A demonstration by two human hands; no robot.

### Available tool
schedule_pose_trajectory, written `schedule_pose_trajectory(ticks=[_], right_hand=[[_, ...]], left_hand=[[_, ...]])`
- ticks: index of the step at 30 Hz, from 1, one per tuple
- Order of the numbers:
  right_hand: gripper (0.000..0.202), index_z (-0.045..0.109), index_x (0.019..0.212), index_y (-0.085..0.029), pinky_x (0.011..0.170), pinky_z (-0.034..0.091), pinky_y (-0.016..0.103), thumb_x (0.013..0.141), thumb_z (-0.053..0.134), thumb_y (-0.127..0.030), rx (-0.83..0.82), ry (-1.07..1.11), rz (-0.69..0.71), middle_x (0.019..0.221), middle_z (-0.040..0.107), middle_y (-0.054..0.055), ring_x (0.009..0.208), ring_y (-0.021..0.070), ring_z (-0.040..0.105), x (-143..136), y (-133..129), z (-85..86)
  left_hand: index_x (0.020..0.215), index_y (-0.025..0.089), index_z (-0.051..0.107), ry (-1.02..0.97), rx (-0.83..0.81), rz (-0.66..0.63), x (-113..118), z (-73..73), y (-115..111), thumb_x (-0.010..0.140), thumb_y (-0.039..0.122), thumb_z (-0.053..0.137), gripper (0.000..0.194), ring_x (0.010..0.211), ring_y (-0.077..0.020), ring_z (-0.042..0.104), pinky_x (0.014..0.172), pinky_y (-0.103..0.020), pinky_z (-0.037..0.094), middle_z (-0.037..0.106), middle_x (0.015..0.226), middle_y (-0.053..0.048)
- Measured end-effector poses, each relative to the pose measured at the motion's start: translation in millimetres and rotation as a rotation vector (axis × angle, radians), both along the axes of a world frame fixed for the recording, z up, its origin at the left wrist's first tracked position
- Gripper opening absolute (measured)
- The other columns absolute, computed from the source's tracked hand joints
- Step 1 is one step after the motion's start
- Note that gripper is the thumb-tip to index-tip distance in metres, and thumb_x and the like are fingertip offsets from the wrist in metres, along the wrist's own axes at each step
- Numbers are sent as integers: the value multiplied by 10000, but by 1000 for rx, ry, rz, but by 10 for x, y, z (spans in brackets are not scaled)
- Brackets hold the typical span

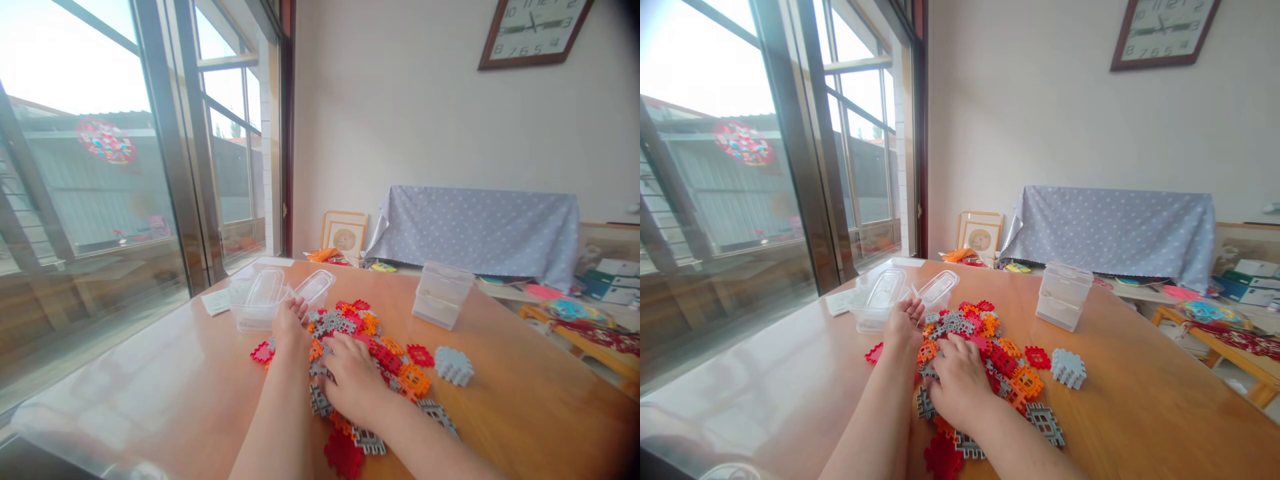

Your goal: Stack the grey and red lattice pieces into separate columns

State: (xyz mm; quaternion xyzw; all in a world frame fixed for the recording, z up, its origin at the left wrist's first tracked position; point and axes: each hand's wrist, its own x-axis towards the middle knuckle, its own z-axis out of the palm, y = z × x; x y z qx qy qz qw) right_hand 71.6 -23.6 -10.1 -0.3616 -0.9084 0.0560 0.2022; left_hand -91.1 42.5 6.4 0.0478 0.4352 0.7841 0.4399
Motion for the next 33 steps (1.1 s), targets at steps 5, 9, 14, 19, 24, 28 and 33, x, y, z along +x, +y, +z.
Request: schedule_pose_trajectory(ticks=[5, 9, 14, 19, 24, 28, 33], right_hand=[[265, 736, 1043, -221, 1064, 302, 552, 829, 681, -369, -5, -73, -119, 1365, 595, 132, 1337, 372, 399, -124, 196, -6], [272, 734, 1033, -229, 1054, 295, 580, 811, 697, -383, -12, -100, -182, 1399, 572, 125, 1344, 382, 394, -118, 309, -2], [602, 687, 1201, -246, 1096, 231, 639, 730, 739, -616, -128, -168, -78, 1561, 406, 131, 1453, 429, 250, -161, 421, -12], [544, 732, 1085, -217, 1056, 313, 567, 689, 782, -587, -95, -232, -43, 1328, 624, 145, 1360, 414, 397, -239, 499, 39], [286, 756, 811, -227, 933, 381, 439, 880, 617, -467, 41, -205, -63, 903, 733, 106, 1008, 296, 610, -221, 529, 84], [310, 748, 873, -226, 918, 365, 396, 973, 479, -344, 150, -179, -73, 913, 736, 95, 959, 254, 612, -176, 574, 60], [368, 687, 787, -210, 848, 368, 330, 996, 393, -281, 185, -92, -164, 893, 706, 81, 922, 220, 588, -72, 714, -4]], left_hand=[[921, 198, 593, -70, 14, 9, -27, -18, -5, 780, 310, 552, 184, 854, -140, 677, 585, -226, 415, 703, 1146, -65], [913, 194, 599, -112, 34, 22, -41, -18, -6, 776, 299, 560, 177, 802, -124, 665, 574, -219, 408, 708, 1101, -56], [917, 194, 599, -134, 36, 22, -48, -25, 9, 768, 286, 568, 178, 752, -117, 659, 558, -217, 401, 712, 1043, -47], [934, 200, 593, -126, 29, 24, -68, -52, 34, 771, 294, 569, 189, 732, -118, 657, 562, -223, 413, 712, 1008, -41], [962, 195, 593, -107, 30, 31, -70, -50, 46, 755, 284, 589, 226, 729, -123, 666, 570, -218, 425, 714, 943, -43], [979, 191, 585, -90, 26, 8, -48, -46, 55, 768, 299, 581, 237, 708, -121, 663, 565, -221, 433, 713, 972, -54], [980, 178, 590, 5, 17, -48, 16, -45, 73, 790, 297, 565, 225, 713, -128, 666, 556, -217, 419, 716, 995, -79]])
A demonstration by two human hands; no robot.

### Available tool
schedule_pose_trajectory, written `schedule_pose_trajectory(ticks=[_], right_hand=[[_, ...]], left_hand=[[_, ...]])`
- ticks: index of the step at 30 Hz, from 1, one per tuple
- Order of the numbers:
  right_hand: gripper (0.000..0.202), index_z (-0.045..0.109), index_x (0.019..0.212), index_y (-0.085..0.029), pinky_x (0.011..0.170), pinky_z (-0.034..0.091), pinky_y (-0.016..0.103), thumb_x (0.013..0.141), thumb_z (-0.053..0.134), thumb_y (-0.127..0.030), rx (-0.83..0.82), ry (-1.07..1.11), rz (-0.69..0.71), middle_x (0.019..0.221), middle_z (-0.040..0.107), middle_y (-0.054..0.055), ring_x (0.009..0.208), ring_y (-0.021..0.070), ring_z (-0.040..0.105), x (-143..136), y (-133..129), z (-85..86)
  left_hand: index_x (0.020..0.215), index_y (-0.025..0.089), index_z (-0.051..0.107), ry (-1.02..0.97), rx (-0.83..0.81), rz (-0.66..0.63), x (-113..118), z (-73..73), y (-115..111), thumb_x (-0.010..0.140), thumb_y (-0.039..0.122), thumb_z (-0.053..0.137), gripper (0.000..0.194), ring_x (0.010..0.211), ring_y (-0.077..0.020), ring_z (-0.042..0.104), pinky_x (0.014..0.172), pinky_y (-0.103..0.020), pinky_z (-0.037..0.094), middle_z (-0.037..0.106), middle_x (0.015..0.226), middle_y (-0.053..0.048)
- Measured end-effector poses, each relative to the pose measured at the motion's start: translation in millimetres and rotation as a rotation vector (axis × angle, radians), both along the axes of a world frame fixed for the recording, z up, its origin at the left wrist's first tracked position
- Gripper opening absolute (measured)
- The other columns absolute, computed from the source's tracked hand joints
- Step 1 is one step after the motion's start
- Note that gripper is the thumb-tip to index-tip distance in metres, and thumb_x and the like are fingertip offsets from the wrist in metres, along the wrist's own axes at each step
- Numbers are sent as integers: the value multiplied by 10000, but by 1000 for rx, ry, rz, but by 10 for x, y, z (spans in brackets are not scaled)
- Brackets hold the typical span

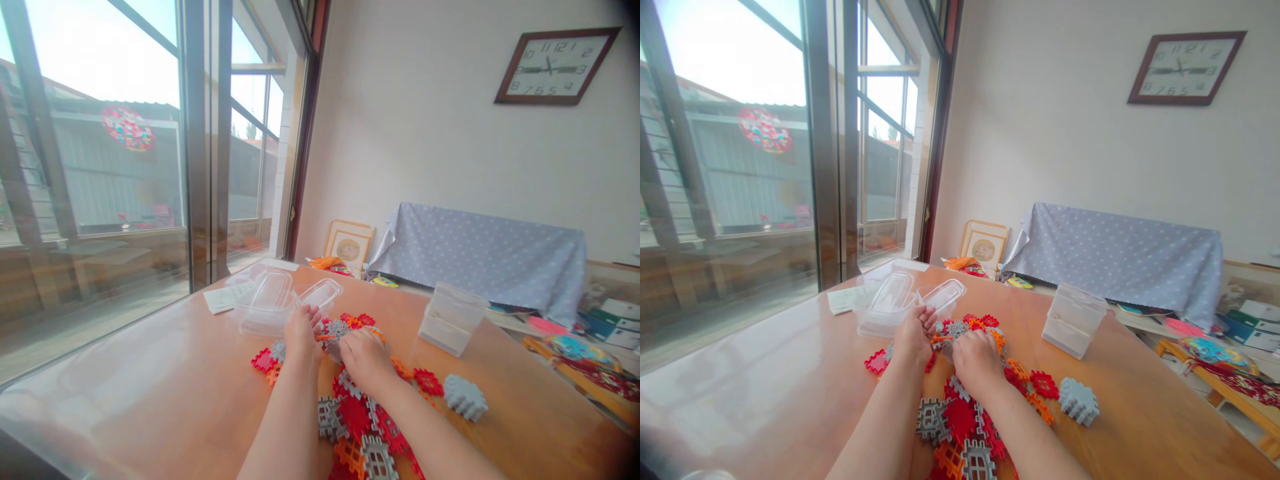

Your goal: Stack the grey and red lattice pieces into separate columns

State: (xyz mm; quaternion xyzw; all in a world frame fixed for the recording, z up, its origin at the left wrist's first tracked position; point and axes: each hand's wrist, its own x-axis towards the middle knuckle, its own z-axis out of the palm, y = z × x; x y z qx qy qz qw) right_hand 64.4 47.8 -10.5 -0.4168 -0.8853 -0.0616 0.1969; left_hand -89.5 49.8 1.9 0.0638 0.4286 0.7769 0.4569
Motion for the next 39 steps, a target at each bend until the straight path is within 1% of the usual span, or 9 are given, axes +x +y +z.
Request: schedule_pose_trajectory(ticks=[4, 8, 14, 19, 21, 25, 30, 34, 39], right_hand=[[439, 632, 714, -203, 761, 385, 280, 1013, 341, -340, -92, 207, 4, 788, 670, 50, 810, 186, 576, 174, 157, -66], [484, 630, 729, -197, 682, 416, 269, 999, 346, -481, -260, 513, 11, 732, 664, 25, 734, 187, 578, 366, 247, -109], [509, 705, 882, -179, 776, 503, 326, 939, 426, -601, -501, 894, 3, 847, 734, 53, 865, 249, 657, 514, 144, -57], [539, 729, 1024, -170, 823, 541, 371, 929, 440, -615, -642, 969, 45, 975, 760, 90, 924, 272, 685, 566, 43, -37], [520, 724, 1063, -167, 866, 541, 390, 934, 449, -589, -599, 961, 28, 1048, 753, 106, 983, 280, 682, 604, 31, -67], [496, 646, 1259, -179, 948, 517, 408, 900, 558, -510, -361, 884, -94, 1202, 700, 129, 1082, 276, 654, 691, -64, -89], [483, 639, 1277, -246, 968, 503, 403, 821, 693, -396, -161, 651, -128, 1179, 683, 91, 1099, 270, 630, 745, -334, 35], [508, 629, 1301, -234, 1018, 482, 431, 808, 691, -341, -136, 600, -153, 1228, 680, 94, 1163, 281, 613, 916, -412, 93], [512, 626, 1311, -233, 1043, 478, 439, 805, 652, -304, -243, 683, -188, 1287, 679, 78, 1185, 273, 626, 1544, -259, 144]], left_hand=[[948, 173, 627, 150, 7, -75, 91, -9, 11, 772, 301, 611, 219, 720, -152, 666, 568, -228, 405, 727, 933, -87], [869, 161, 672, 315, 41, -185, 199, -8, -14, 750, 326, 674, 204, 685, -151, 628, 590, -242, 387, 725, 868, -90], [721, 166, 658, 526, 125, -307, 360, 7, -84, 725, 357, 731, 205, 604, -118, 512, 581, -237, 341, 639, 669, -8], [738, 172, 654, 713, 170, -453, 470, -50, -96, 717, 330, 711, 169, 563, -111, 475, 549, -238, 334, 600, 640, 8], [710, 176, 635, 712, 190, -501, 507, -76, -92, 694, 275, 695, 117, 545, -106, 472, 537, -234, 332, 586, 622, 14], [648, 182, 571, 663, 214, -549, 592, -80, -89, 655, 228, 683, 122, 509, -92, 459, 515, -221, 325, 538, 564, 35], [705, 176, 573, 584, 219, -636, 734, -29, -137, 633, 267, 745, 208, 505, -92, 491, 523, -215, 359, 554, 566, 39], [755, 172, 591, 571, 239, -765, 848, 8, -217, 642, 374, 787, 303, 528, -102, 529, 547, -222, 386, 583, 592, 30], [796, 172, 615, 642, 217, -754, 914, 48, -273, 653, 454, 781, 356, 626, -126, 591, 602, -234, 407, 650, 704, -1]])
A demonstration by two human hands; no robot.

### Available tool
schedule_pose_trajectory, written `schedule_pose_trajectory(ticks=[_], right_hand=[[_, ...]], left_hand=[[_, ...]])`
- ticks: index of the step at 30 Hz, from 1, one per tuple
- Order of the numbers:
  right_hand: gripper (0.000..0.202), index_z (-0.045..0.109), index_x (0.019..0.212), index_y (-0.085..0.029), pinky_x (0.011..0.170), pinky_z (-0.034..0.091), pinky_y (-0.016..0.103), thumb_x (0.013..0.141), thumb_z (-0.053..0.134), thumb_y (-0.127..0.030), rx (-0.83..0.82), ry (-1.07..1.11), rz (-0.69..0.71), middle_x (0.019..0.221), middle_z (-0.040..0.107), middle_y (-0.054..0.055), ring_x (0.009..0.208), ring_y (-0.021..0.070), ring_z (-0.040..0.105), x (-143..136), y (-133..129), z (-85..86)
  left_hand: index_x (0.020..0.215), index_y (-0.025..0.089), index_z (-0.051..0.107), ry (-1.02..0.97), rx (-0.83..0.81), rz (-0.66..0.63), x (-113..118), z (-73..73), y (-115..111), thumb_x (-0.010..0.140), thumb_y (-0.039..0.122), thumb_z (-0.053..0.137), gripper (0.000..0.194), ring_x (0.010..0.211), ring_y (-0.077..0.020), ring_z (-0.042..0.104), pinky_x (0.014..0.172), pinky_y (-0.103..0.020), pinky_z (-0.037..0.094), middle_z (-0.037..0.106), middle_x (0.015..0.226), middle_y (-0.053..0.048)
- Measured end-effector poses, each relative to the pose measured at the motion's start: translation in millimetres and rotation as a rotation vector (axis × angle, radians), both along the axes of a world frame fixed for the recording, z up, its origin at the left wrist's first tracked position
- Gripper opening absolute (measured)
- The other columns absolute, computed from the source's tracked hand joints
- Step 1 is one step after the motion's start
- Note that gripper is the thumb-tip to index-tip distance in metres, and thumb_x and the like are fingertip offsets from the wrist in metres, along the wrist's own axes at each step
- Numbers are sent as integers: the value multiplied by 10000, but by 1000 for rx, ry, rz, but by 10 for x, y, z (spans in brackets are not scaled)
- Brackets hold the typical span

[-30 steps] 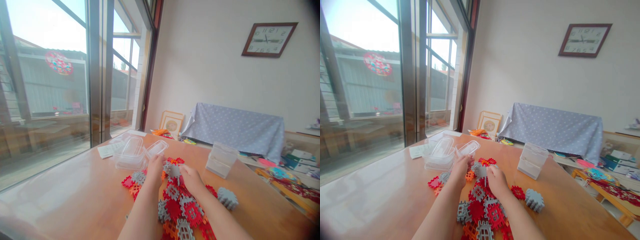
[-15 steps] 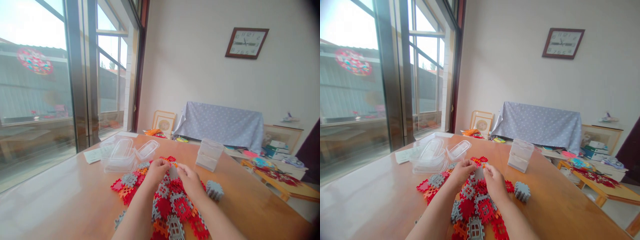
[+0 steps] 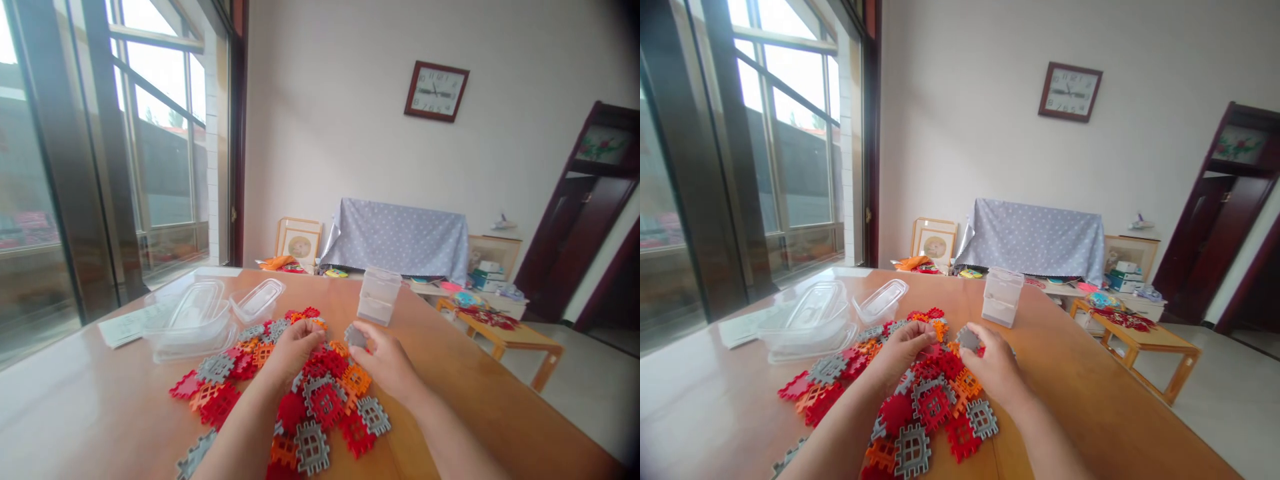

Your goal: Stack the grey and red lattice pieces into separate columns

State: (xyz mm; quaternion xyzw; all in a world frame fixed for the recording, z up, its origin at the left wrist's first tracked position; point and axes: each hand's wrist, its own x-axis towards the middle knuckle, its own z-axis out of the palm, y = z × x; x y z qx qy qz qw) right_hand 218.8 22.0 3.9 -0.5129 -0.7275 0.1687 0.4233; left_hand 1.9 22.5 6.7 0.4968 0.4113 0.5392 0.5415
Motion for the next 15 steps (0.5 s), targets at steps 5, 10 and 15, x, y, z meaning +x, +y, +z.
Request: schedule_pose_trajectory(ticks=[5, 10, 15], right_hand=[[542, 611, 1324, -193, 1076, 445, 465, 793, 657, -291, -75, 66, 15, 1318, 666, 110, 1239, 292, 602, 747, 250, -11], [650, 502, 1426, -193, 1125, 389, 471, 789, 620, -244, -141, 111, 38, 1454, 552, 148, 1368, 278, 496, 1096, 395, -222], [730, 447, 1472, -224, 1112, 394, 462, 759, 593, -174, -173, 47, 102, 1426, 572, 144, 1343, 263, 521, 1156, 401, -373]], left_hand=[[836, 172, 598, 84, -11, 76, -21, -7, 15, 719, 481, 730, 356, 677, -129, 579, 635, -244, 408, 659, 759, -9], [857, 179, 579, 167, -17, 110, -56, -67, 82, 762, 518, 692, 369, 730, -153, 598, 655, -256, 412, 673, 802, -23], [853, 182, 578, 210, -10, 116, -62, -70, 110, 776, 557, 673, 394, 700, -143, 562, 649, -257, 402, 654, 793, -14]])
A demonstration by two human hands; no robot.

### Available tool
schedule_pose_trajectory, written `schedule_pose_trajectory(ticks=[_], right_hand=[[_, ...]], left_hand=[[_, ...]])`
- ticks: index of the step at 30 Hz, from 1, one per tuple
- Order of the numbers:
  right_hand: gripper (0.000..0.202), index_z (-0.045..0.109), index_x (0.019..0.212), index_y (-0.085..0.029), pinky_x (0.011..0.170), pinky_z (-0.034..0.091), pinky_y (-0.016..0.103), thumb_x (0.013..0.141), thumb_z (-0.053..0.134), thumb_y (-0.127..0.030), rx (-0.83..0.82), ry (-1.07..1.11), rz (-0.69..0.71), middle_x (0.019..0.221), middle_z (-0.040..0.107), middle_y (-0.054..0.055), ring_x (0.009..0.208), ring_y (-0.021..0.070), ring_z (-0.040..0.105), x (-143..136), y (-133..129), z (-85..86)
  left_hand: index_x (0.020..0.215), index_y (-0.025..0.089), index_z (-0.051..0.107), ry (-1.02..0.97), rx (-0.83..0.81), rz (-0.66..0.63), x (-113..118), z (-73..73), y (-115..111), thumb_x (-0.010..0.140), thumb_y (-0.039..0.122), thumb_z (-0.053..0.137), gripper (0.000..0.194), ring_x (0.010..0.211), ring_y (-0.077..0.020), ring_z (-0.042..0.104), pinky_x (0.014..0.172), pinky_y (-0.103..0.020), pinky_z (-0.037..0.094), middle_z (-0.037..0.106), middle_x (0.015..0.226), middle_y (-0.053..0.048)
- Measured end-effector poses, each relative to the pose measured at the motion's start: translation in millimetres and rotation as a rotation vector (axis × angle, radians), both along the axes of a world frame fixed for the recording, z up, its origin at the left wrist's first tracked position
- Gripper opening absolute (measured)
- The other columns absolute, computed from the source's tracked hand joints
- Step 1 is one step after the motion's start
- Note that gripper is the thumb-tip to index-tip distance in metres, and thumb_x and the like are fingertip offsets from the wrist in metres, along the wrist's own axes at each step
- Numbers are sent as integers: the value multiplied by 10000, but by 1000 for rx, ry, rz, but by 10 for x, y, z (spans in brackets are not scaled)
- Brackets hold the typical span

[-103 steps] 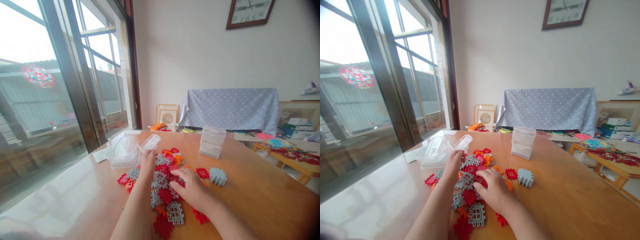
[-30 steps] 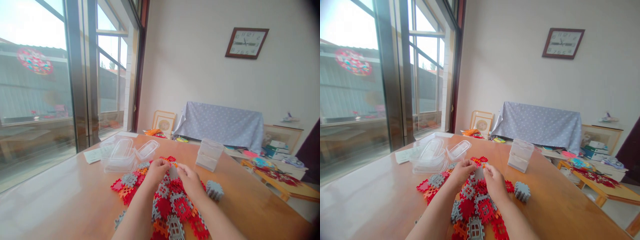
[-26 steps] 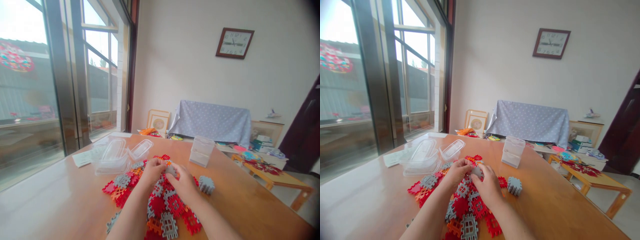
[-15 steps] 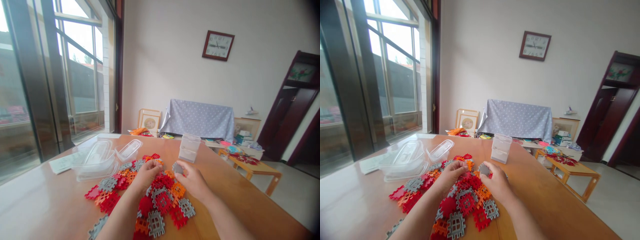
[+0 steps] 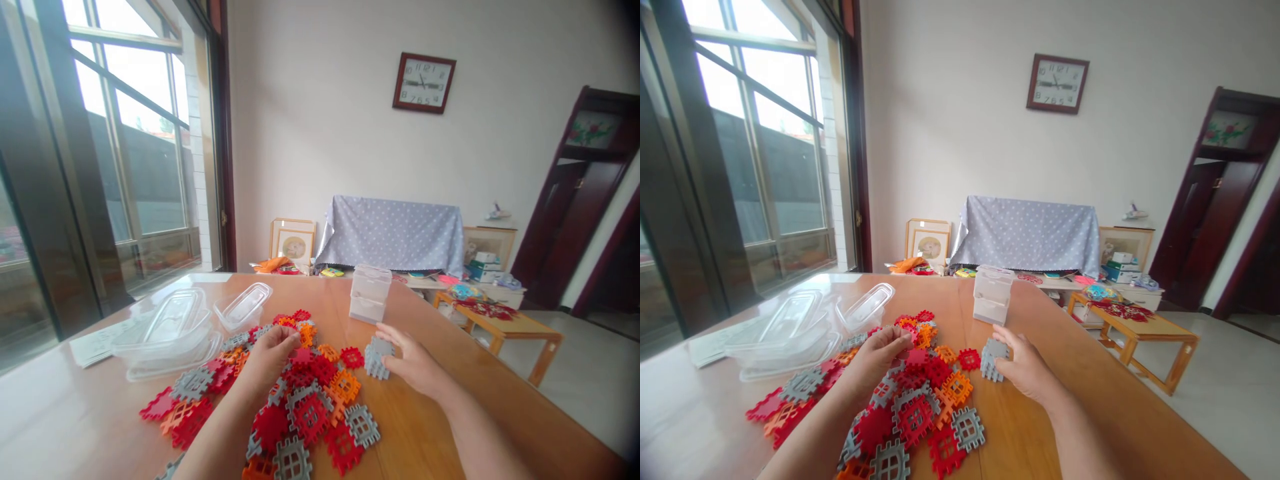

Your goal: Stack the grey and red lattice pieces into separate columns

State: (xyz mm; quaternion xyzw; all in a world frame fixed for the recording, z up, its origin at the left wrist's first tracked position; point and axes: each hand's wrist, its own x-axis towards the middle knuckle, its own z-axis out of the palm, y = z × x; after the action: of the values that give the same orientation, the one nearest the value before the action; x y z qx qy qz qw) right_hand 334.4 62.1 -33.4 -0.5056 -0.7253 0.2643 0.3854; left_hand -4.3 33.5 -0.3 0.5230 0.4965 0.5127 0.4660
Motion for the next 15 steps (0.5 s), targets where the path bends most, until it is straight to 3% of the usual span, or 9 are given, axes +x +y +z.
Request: schedule_pose_trajectory(ticks=[8, 15], right_hand=[[782, 434, 1488, -258, 1111, 386, 459, 729, 602, -171, -34, -92, 0, 1440, 554, 126, 1316, 266, 535, -16, 21, -56], [837, 443, 1484, -274, 1114, 383, 461, 696, 725, -275, -102, 46, 26, 1458, 540, 112, 1332, 305, 503, 8, 19, -57]], left_hand=[[806, 189, 562, 33, 18, -3, 21, 6, -4, 785, 535, 677, 366, 621, -116, 469, 602, -237, 358, 563, 673, 34], [786, 190, 560, 45, 21, 8, 10, 3, -2, 789, 546, 672, 373, 603, -109, 432, 585, -232, 336, 527, 651, 42]])
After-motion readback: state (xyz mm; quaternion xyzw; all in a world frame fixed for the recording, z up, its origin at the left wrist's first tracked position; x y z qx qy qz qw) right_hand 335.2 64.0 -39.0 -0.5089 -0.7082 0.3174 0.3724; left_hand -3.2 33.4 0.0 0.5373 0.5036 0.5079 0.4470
